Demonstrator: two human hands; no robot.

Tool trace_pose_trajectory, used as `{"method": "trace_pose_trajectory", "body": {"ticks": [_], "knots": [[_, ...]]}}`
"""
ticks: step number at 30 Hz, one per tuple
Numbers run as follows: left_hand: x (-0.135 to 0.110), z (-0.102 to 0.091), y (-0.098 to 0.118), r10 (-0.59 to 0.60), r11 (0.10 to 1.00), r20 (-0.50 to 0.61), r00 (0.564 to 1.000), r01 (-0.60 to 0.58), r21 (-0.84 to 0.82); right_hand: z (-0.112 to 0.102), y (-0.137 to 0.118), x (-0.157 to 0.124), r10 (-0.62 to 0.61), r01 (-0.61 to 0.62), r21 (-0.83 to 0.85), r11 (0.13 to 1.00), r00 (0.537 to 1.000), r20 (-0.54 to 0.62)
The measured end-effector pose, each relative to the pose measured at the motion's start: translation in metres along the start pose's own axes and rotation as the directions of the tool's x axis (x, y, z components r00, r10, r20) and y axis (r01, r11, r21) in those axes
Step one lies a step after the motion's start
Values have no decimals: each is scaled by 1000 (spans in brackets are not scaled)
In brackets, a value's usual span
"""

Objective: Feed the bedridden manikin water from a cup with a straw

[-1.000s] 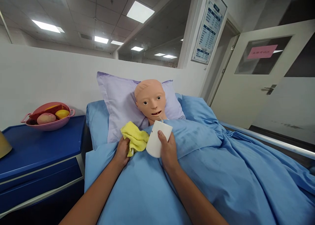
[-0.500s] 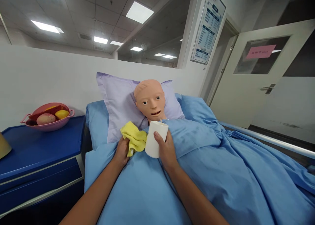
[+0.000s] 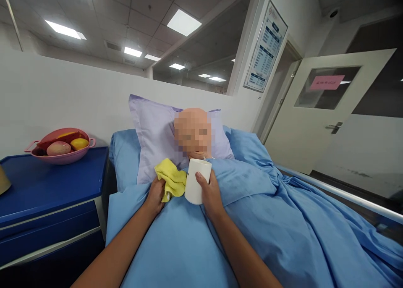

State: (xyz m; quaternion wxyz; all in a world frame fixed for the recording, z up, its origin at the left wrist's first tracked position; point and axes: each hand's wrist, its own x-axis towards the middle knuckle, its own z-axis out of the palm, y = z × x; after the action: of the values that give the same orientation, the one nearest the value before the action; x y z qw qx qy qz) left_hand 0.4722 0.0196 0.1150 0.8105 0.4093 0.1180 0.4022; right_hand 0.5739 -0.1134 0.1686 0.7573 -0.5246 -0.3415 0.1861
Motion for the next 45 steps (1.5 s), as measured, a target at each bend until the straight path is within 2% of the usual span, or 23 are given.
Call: {"method": "trace_pose_trajectory", "body": {"ticks": [16,31,45], "knots": [[-4,4,5,-16,1000,-8,1000,16,12,1,0,3,1,-1,9,1000,1000,30],[-4,6,6,-8,999,-13,1000,9,38,2,0,1,-18,19,-5,1000,1000,11],[-2,1,3,-23,999,-19,1000,24,31,2,0,1,-6,6,13,1000,1000,10]]}}
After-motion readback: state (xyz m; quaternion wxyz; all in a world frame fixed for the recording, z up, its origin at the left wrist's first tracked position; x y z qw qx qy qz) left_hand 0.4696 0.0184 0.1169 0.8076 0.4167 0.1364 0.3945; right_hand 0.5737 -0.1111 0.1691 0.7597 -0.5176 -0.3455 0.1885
